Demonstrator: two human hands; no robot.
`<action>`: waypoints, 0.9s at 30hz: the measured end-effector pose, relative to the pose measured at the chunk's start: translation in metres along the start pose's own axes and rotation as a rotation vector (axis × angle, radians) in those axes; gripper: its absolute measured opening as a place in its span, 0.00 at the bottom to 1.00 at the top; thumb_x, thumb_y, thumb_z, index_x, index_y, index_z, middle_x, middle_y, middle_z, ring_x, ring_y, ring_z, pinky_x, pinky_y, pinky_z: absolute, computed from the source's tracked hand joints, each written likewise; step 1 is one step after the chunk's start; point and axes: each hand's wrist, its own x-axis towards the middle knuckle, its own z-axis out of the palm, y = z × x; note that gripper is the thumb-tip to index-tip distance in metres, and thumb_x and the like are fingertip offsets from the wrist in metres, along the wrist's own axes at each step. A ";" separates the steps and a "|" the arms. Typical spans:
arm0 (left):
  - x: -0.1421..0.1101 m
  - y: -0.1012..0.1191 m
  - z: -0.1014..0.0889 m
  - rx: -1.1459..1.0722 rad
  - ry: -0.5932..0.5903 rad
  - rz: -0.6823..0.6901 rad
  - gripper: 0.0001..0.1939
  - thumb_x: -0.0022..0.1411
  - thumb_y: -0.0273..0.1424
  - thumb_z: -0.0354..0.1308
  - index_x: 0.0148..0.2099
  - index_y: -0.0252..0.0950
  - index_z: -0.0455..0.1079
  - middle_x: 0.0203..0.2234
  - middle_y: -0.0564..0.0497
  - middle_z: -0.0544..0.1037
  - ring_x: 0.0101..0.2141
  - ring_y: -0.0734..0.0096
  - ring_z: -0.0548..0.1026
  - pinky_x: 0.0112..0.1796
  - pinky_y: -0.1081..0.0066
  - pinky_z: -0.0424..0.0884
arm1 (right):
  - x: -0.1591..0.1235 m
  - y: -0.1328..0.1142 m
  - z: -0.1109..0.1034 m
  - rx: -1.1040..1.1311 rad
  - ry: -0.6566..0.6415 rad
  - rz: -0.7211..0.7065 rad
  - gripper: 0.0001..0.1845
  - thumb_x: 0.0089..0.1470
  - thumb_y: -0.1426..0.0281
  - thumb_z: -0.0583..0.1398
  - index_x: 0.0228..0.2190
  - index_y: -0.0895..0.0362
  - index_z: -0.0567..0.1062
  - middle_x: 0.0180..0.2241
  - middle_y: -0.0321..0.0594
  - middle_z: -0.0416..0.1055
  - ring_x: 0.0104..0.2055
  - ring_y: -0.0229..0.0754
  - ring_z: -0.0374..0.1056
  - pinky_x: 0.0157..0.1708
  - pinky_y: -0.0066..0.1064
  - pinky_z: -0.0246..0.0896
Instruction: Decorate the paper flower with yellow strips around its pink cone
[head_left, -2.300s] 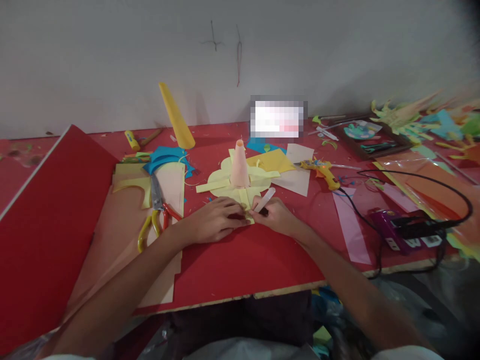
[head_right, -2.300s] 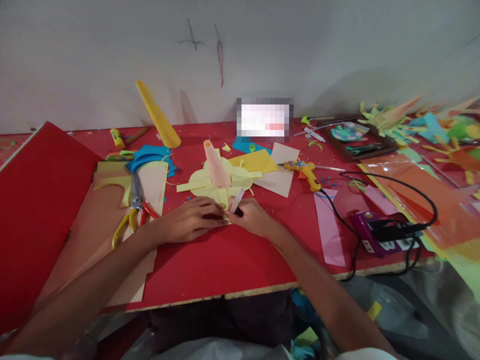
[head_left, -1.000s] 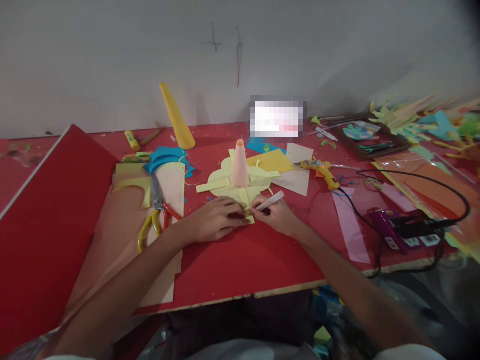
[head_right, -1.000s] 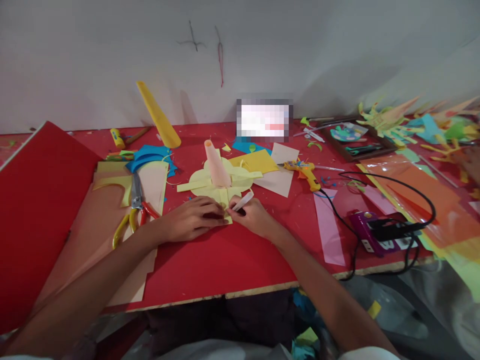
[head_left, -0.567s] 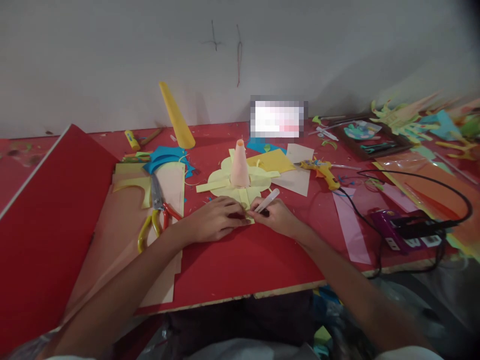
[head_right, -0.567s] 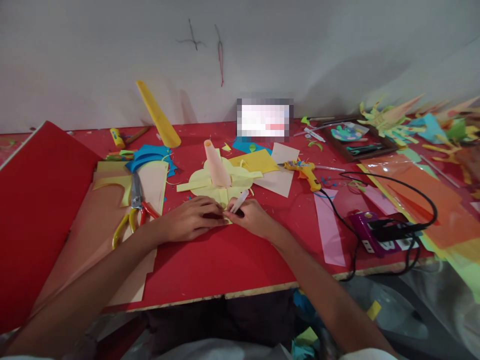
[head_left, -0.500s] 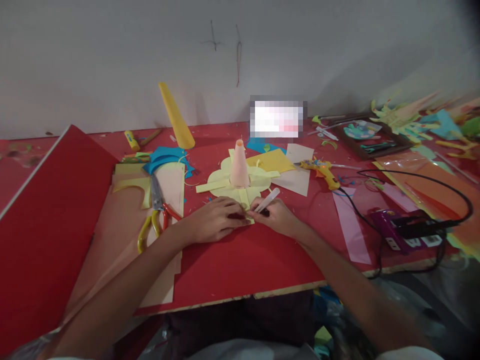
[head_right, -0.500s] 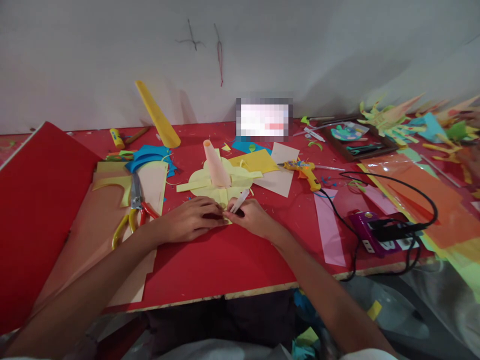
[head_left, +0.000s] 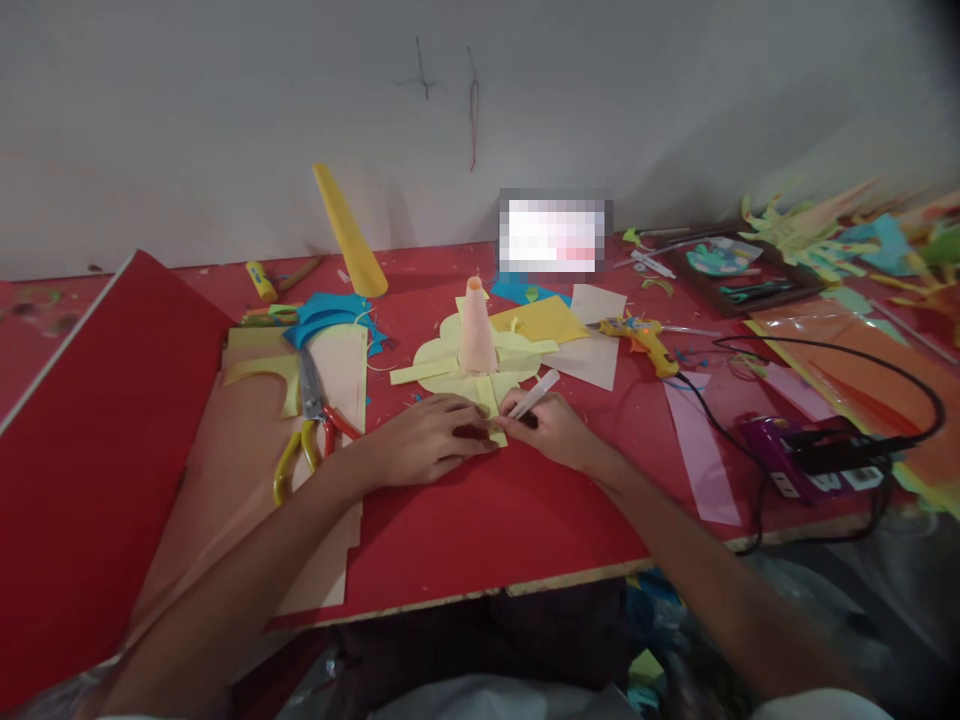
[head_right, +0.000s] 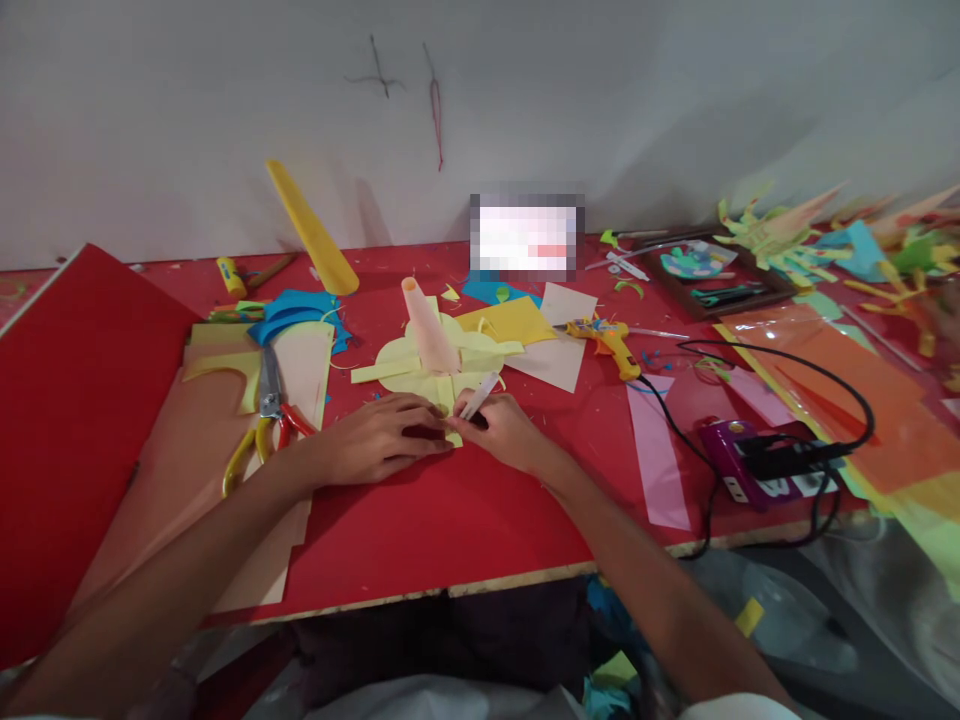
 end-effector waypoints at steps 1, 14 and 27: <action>0.000 0.000 0.000 -0.001 0.001 0.001 0.18 0.72 0.28 0.52 0.60 0.43 0.73 0.52 0.43 0.77 0.57 0.56 0.71 0.58 0.54 0.69 | 0.000 -0.001 0.000 0.002 0.000 -0.001 0.17 0.64 0.56 0.58 0.29 0.55 0.71 0.24 0.34 0.68 0.26 0.36 0.60 0.28 0.29 0.52; 0.001 0.001 0.000 -0.015 0.010 0.003 0.18 0.71 0.27 0.52 0.59 0.42 0.73 0.52 0.43 0.77 0.57 0.56 0.71 0.57 0.54 0.70 | 0.000 0.004 0.001 0.005 -0.004 -0.022 0.15 0.64 0.56 0.59 0.32 0.55 0.73 0.27 0.35 0.70 0.29 0.38 0.63 0.30 0.29 0.55; 0.001 0.001 -0.001 -0.018 -0.001 0.000 0.18 0.72 0.27 0.51 0.60 0.43 0.73 0.52 0.44 0.77 0.57 0.57 0.70 0.57 0.56 0.68 | -0.001 -0.001 0.003 -0.014 0.001 -0.037 0.12 0.62 0.63 0.58 0.27 0.54 0.68 0.23 0.32 0.65 0.25 0.35 0.58 0.28 0.28 0.52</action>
